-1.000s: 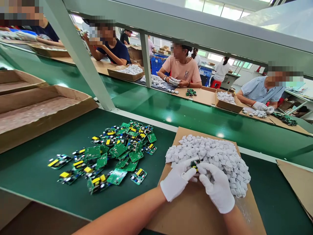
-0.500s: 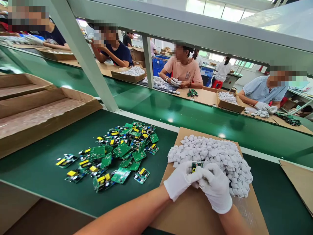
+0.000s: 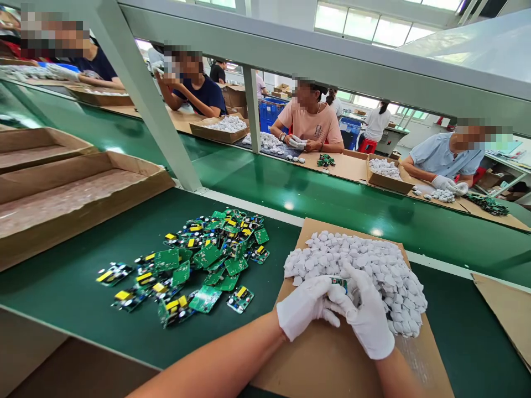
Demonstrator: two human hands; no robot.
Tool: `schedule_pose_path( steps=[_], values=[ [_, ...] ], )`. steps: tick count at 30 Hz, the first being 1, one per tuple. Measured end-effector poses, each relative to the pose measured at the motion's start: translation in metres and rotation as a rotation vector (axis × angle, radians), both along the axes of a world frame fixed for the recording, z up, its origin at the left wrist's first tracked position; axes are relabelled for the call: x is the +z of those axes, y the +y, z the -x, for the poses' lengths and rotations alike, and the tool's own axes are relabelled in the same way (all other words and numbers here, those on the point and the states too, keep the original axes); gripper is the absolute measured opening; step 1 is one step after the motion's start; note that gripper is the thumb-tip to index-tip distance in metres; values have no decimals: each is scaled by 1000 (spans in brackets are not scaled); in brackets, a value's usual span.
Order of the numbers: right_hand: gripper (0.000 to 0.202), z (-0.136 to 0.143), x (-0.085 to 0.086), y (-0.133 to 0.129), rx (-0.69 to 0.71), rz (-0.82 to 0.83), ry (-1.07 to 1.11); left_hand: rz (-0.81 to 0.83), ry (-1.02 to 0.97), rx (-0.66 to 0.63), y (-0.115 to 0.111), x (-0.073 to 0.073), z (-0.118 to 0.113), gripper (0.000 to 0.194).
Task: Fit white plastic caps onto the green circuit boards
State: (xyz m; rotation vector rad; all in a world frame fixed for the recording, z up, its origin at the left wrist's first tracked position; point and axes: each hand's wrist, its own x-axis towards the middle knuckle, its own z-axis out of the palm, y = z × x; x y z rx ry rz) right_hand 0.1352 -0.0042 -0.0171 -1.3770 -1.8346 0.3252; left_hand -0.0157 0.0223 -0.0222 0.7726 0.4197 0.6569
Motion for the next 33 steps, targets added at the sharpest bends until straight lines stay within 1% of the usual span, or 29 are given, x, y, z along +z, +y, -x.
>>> schedule_pose_path(
  steps=[3,5,7,10,13,15,16,18,19,21,23,24,25,27,28,30,32,33],
  values=[
    [41,-3,-1,0,34,-116,-70,-30,-38,24,3,-5,-1,34],
    [39,-3,-2,1,67,-228,-118,-18,-54,47,4,-6,-2,32],
    [32,-1,-5,2,51,-326,-157,-18,-77,53,3,-6,-3,34],
    [24,3,-6,4,38,-420,-210,-33,-18,85,0,-3,-4,35],
    [22,6,-4,4,27,-449,-261,-37,81,115,-2,-1,-4,35],
    [22,5,-2,3,46,-382,-244,-38,108,114,-2,0,-3,37],
    [24,4,-1,2,90,-310,-211,-40,109,113,-1,0,-2,38],
    [36,1,0,0,183,-97,-84,-54,116,119,0,1,-1,37],
    [43,0,-1,-1,207,8,2,-67,133,128,1,1,0,35],
    [58,0,-4,-2,183,149,167,-89,187,156,1,2,0,33],
    [66,1,-8,-2,133,203,253,-88,241,182,1,1,-1,31],
    [66,2,-10,-1,124,220,248,-77,245,176,1,-1,-2,30],
    [64,3,-11,1,118,242,226,-62,228,154,1,-2,-3,29],
    [52,3,-12,3,107,280,184,-29,137,83,1,-5,-4,28],
    [48,2,-12,3,105,296,177,-21,79,43,1,-6,-4,30],
    [45,1,-10,4,124,305,191,-43,2,-11,2,-6,-3,39],
    [45,0,-8,3,165,297,201,-96,26,-23,1,-2,-1,43],
    [44,0,-7,3,170,299,199,-122,68,-12,1,0,-1,41]
  ],
)
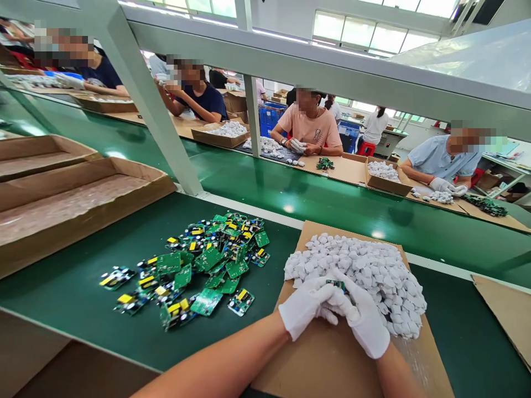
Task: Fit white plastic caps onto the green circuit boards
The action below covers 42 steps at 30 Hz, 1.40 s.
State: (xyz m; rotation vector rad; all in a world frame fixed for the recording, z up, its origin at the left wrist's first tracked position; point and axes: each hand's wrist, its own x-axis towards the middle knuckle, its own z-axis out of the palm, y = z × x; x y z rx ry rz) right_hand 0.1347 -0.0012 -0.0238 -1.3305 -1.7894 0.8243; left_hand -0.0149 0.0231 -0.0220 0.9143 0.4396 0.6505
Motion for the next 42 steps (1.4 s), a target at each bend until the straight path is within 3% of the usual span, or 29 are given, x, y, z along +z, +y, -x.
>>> schedule_pose_path(
  steps=[4,7,12,17,22,30,36,42],
  values=[
    [39,1,4,-2,-47,55,-28,-39,107,51,-3,8,1,31],
    [41,-2,4,-2,23,45,0,-30,87,71,-3,4,0,32],
    [39,-3,7,-1,-34,42,-13,147,-78,17,1,-8,0,45],
    [39,2,22,-1,46,154,177,262,-124,-1,-3,4,3,30],
    [49,3,20,-5,-5,165,177,306,-195,-35,-7,2,3,34],
    [49,-3,4,-7,-16,18,28,302,-217,-38,-8,-5,2,35],
    [55,1,12,-7,-5,195,240,288,-161,-9,-6,-3,3,36],
    [56,7,13,-9,-75,231,301,193,-63,-22,-4,-2,4,45]
  ],
)
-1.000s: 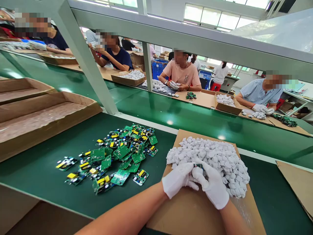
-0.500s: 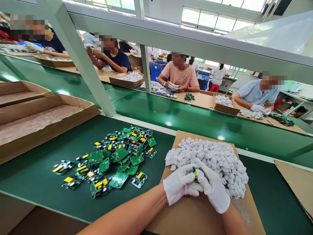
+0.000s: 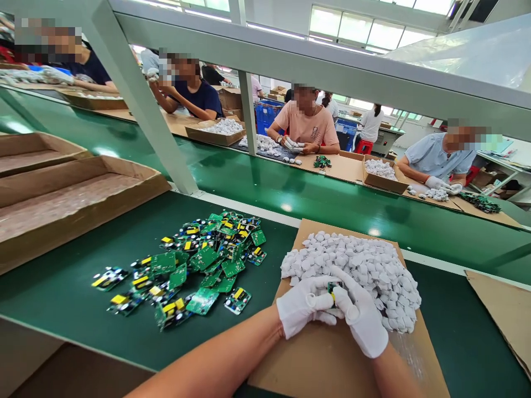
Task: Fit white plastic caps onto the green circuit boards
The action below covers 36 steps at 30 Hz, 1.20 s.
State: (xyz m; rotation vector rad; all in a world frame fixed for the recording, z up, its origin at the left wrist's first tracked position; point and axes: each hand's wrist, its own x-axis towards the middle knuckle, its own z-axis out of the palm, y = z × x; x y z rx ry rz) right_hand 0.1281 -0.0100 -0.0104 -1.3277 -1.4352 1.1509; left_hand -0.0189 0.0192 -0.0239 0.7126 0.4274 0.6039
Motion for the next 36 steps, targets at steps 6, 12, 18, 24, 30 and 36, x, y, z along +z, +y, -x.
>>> schedule_pose_path(
  steps=[6,12,18,24,30,36],
  values=[
    [56,-5,-5,3,3,-26,85,-7,-8,-3,4,4,2,48],
    [49,8,-5,4,34,-83,26,-135,84,55,3,4,-1,38],
    [50,9,-4,6,7,-21,91,-109,56,28,3,3,-4,44],
    [49,5,-14,6,19,-106,26,-151,119,79,3,3,-5,36],
    [47,1,-13,6,28,-82,8,-215,97,64,3,4,-4,35],
    [44,-4,-16,7,-14,-49,22,-161,123,77,4,4,-5,37]
  ],
)
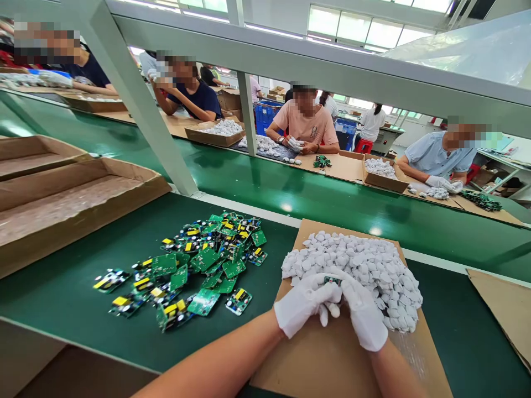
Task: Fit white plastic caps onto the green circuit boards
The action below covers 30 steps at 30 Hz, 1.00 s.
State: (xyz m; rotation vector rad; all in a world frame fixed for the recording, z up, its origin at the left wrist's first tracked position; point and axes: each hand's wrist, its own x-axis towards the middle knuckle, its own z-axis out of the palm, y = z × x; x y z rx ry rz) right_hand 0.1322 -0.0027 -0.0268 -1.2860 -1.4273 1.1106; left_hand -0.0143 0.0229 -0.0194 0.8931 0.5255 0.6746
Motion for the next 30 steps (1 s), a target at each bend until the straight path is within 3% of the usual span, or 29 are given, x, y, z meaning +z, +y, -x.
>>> schedule_pose_path(
  steps=[5,11,14,20,23,27,30],
  values=[
    [45,7,-1,-2,-25,-53,-52,-87,82,41,-2,-3,-1,35],
    [53,2,-3,0,-45,-51,13,142,-228,-46,2,-5,-1,46],
    [56,4,-1,-2,-12,-3,11,163,-304,-50,4,-11,-1,50],
    [43,8,9,-3,16,-24,-104,-33,-135,-42,1,-3,0,35],
    [47,7,10,-1,70,20,-28,-34,-64,-42,0,3,1,32],
    [50,3,7,0,19,-39,-57,-89,-88,-76,1,5,2,38],
    [57,1,2,1,68,39,0,-89,-64,-63,2,5,1,33]
  ],
)
